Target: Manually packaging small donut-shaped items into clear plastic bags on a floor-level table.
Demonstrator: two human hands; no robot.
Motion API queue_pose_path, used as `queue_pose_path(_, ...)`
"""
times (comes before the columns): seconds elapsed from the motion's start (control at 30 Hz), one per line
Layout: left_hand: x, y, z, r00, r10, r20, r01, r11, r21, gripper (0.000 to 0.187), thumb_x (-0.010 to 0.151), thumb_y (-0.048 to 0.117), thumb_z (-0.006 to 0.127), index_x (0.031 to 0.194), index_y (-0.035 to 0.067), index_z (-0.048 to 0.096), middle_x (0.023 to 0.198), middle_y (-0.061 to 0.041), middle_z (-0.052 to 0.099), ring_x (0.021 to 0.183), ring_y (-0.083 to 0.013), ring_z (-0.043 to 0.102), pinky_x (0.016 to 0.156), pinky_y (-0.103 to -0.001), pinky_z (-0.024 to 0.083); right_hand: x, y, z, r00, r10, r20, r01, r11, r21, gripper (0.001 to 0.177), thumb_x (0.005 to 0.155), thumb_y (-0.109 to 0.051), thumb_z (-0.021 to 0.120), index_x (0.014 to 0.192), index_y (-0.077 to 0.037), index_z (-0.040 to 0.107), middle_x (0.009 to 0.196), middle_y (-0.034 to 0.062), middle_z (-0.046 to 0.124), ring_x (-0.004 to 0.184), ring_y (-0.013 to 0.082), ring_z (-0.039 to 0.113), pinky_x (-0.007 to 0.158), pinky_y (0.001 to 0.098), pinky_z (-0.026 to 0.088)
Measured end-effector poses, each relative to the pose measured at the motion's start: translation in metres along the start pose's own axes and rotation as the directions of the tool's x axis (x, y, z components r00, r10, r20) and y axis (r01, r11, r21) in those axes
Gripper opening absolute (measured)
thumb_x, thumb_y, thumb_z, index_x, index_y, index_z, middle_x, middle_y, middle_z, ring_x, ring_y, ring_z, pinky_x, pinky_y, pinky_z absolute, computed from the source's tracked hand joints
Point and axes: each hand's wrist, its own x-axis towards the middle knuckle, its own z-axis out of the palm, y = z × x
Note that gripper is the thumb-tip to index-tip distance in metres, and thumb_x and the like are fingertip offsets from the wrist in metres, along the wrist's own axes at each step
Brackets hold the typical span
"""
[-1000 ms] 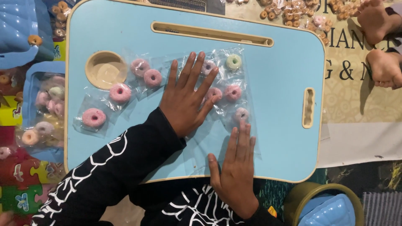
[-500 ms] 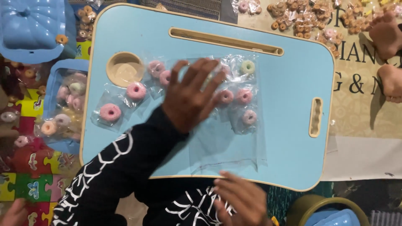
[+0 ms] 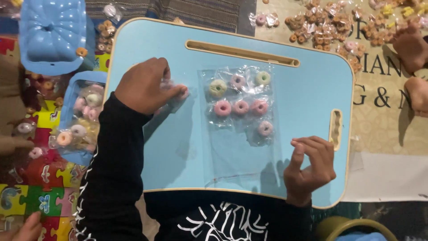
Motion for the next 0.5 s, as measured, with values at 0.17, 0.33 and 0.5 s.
queue_pose_path(0.17,0.009,0.038,-0.009,0.997,0.044,0.062,-0.026,0.966,-0.257,0.037,0.095,0.029,0.077,0.097,0.005,0.049,0.075,-0.01,0.064,0.057,-0.0222,0.06,0.054,-0.033,0.052,0.011,-0.029,-0.015,0.986,0.054,0.16,-0.078,0.985,0.151,0.014,0.089,0.001,0.063,0.1,0.006,0.067,0.1,0.0184,0.071,0.091,0.0292,0.066,0.087,0.0407,0.056)
queue_pose_path(0.33,0.004,0.086,-0.013,0.968,0.245,-0.044,-0.223,0.774,-0.593,0.038,0.088,0.025,0.081,0.099,0.004,0.052,0.077,-0.004,0.064,0.05,-0.0102,0.055,0.041,-0.023,0.045,0.014,-0.048,-0.014,0.862,0.001,0.506,-0.345,0.733,0.586,0.048,0.088,-0.019,0.066,0.135,-0.008,0.057,0.15,0.0201,0.055,0.106,0.0245,0.07,0.087,0.0356,0.061)
queue_pose_path(0.5,-0.007,0.111,-0.001,0.958,0.288,0.02,-0.19,0.682,-0.706,0.031,0.087,0.024,0.078,0.095,0.009,0.052,0.072,-0.001,0.062,0.055,-0.0117,0.056,0.051,-0.026,0.047,0.016,-0.067,0.001,0.789,-0.007,0.614,-0.479,0.619,0.623,0.052,0.094,-0.012,0.063,0.144,-0.004,0.05,0.136,0.0178,0.063,0.102,0.027,0.073,0.085,0.0358,0.061)
